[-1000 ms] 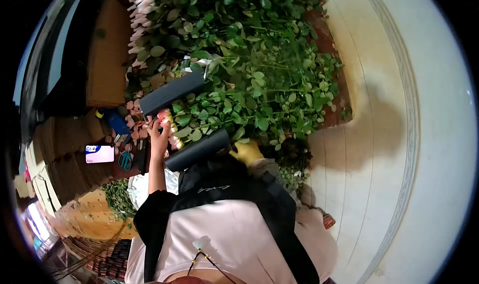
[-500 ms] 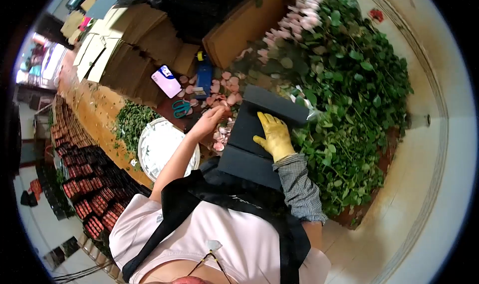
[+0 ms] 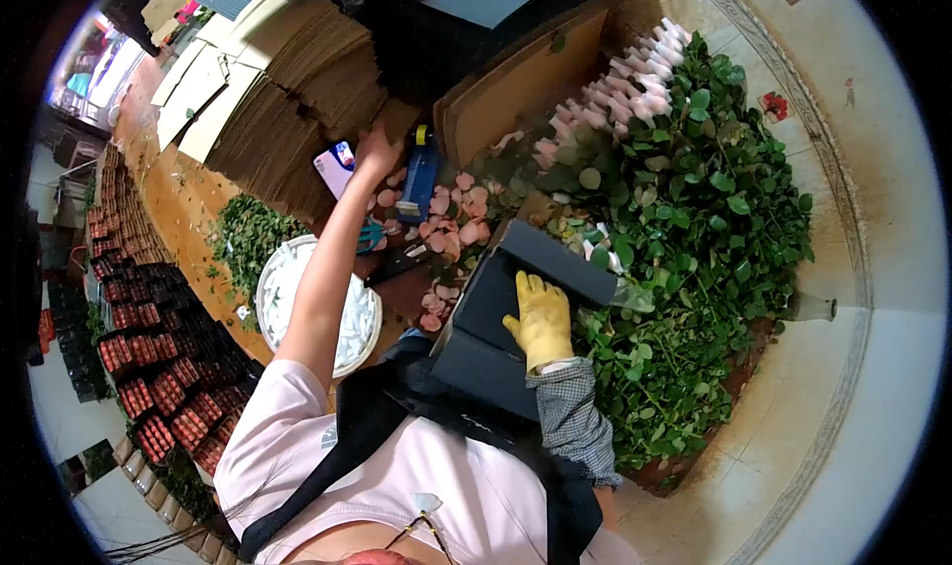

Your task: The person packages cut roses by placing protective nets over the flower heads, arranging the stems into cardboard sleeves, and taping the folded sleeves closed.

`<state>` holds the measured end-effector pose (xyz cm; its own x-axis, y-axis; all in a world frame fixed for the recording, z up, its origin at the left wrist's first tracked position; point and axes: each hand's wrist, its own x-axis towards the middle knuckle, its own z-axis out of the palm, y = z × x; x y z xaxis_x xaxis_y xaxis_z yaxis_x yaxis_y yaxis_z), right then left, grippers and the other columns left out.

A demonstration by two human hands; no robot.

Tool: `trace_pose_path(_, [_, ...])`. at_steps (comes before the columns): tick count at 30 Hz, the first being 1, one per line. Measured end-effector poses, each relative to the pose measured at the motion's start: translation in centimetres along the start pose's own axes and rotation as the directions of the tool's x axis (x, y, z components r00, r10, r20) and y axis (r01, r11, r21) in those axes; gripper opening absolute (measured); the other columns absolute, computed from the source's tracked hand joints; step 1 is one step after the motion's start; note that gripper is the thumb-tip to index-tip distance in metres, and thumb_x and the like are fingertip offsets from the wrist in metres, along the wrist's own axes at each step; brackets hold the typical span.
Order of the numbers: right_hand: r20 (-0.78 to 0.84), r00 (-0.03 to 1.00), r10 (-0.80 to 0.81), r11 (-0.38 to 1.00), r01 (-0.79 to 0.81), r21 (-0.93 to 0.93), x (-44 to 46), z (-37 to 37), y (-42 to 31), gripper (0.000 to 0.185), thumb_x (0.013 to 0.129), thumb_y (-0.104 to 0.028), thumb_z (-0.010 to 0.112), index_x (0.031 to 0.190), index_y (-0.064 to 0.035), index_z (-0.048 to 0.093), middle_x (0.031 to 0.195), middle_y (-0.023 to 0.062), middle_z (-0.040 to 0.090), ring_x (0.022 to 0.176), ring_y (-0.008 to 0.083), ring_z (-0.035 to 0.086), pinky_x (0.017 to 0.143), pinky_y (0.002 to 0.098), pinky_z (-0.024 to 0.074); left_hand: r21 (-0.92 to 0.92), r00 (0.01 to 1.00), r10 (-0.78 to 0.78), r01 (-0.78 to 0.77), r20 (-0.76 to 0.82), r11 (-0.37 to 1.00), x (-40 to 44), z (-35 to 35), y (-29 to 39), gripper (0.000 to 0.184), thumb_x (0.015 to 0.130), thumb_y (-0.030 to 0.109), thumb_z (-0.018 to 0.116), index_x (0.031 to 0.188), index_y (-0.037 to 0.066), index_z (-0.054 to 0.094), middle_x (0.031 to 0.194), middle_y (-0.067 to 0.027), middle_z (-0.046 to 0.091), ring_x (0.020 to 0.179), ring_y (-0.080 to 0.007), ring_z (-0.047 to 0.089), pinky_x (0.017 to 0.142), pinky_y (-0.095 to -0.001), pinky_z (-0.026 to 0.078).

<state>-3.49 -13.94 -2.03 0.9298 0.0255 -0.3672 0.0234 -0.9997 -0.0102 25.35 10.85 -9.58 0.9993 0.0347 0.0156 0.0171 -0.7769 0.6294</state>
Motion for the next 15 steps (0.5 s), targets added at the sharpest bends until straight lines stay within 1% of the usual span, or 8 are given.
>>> trace_pose_path(1, [0.022, 1.0, 0.015, 1.0, -0.015, 0.002, 0.0, -0.3, -0.2, 0.082, 0.077, -0.039, 0.083, 0.143, -0.0057, 0.047, 0.13, 0.0095, 0.059, 0.117, 0.0259, 0.059, 0.102, 0.0369, 0.0457, 0.104, 0.978, -0.092, 0.073, 0.19, 0.992, 2.1, 0.8, -0.7, 0.053, 0.088, 0.025, 0.072, 0.13, -0.003, 0.056, 0.128, -0.0332, 0.059, 0.114, -0.0478, 0.06, 0.098, -0.0493, 0.05])
trace_pose_path(2, [0.011, 1.0, 0.007, 1.0, -0.007, 0.005, 0.0, 0.0, -0.1, 0.082, 0.077, -0.039, 0.083, 0.143, -0.0057, 0.047, 0.13, 0.0095, 0.059, 0.117, 0.0259, 0.059, 0.102, 0.037, 0.0455, 0.177, 0.948, -0.085, 0.031, 0.306, 0.984, 3.8, 1.6, -1.5, 0.06, 0.085, 0.028, 0.076, 0.13, -0.004, 0.055, 0.139, -0.0361, 0.05, 0.114, -0.0493, 0.06, 0.096, -0.0486, 0.053])
trace_pose_path(3, [-0.003, 1.0, -0.003, 1.0, 0.003, 0.006, 0.1, 0.3, 0.1, 0.082, 0.077, -0.039, 0.083, 0.143, -0.0057, 0.047, 0.131, 0.0096, 0.059, 0.118, 0.026, 0.059, 0.103, 0.0371, 0.0453, 0.163, 0.95, -0.08, 0.031, 0.302, 0.986, 4.1, 2.7, -1.3, 0.06, 0.085, 0.028, 0.076, 0.13, -0.004, 0.055, 0.139, -0.0361, 0.05, 0.114, -0.0493, 0.06, 0.096, -0.0486, 0.053])
trace_pose_path(5, [0.033, 0.999, 0.02, 0.999, -0.021, 0.024, 0.1, 0.1, 0.0, 0.084, 0.077, -0.038, 0.083, 0.145, -0.0064, 0.045, 0.132, 0.0099, 0.058, 0.119, 0.0262, 0.058, 0.104, 0.0375, 0.0446, 0.323, 0.982, -0.159, 0.119, 0.101, 0.939, 4.2, 4.5, -1.3, 0.052, 0.085, 0.023, 0.074, 0.129, -0.001, 0.06, 0.149, -0.0363, 0.037, 0.11, -0.0439, 0.065, 0.088, -0.0466, 0.057])
trace_pose_path(6, [0.034, 0.999, 0.022, 0.999, -0.023, 0.032, 0.2, 0.2, 0.0, 0.084, 0.077, -0.038, 0.083, 0.145, -0.0066, 0.045, 0.132, 0.0099, 0.058, 0.12, 0.0262, 0.058, 0.105, 0.0375, 0.0442, 0.342, 0.982, -0.172, 0.135, 0.079, 0.93, 4.3, 4.3, -0.8, 0.039, 0.089, 0.019, 0.069, 0.123, 0.0, 0.066, 0.148, -0.0367, 0.039, 0.108, -0.0422, 0.067, 0.087, -0.0459, 0.058])
trace_pose_path(9, [0.033, 0.999, 0.028, 0.999, -0.029, 0.044, 0.1, 0.2, 0.1, 0.085, 0.077, -0.037, 0.084, 0.146, -0.0067, 0.044, 0.133, 0.01, 0.058, 0.121, 0.0262, 0.058, 0.106, 0.0377, 0.0436, 0.397, 0.953, -0.185, 0.078, 0.239, 0.914, 4.1, 2.9, 0.0, 0.033, 0.093, 0.015, 0.06, 0.121, 0.0, 0.068, 0.149, -0.0333, 0.04, 0.119, -0.0432, 0.061, 0.092, -0.0459, 0.055])
trace_pose_path(13, [0.002, 1.0, 0.024, 0.998, -0.024, 0.05, 0.0, 0.5, 0.1, 0.083, 0.077, -0.037, 0.084, 0.144, -0.0067, 0.045, 0.133, 0.0105, 0.058, 0.12, 0.0269, 0.058, 0.105, 0.0387, 0.0444, 0.549, 0.986, -0.097, 0.005, 0.139, 0.836, 4.2, 4.7, -0.9, 0.036, 0.095, 0.017, 0.055, 0.125, 0.002, 0.068, 0.148, -0.0285, 0.044, 0.129, -0.0438, 0.051, 0.098, -0.0483, 0.048])
trace_pose_path(15, [0.004, 0.999, 0.036, 0.998, -0.036, 0.057, 0.0, 0.1, 0.0, 0.081, 0.077, -0.036, 0.084, 0.143, -0.0069, 0.046, 0.133, 0.0108, 0.059, 0.119, 0.0275, 0.059, 0.105, 0.0393, 0.0449, 0.622, 0.979, -0.137, 0.013, 0.153, 0.783, 4.3, 5.6, -1.3, 0.036, 0.093, 0.02, 0.055, 0.121, 0.004, 0.07, 0.143, -0.0255, 0.05, 0.133, -0.0448, 0.044, 0.101, -0.0504, 0.042])
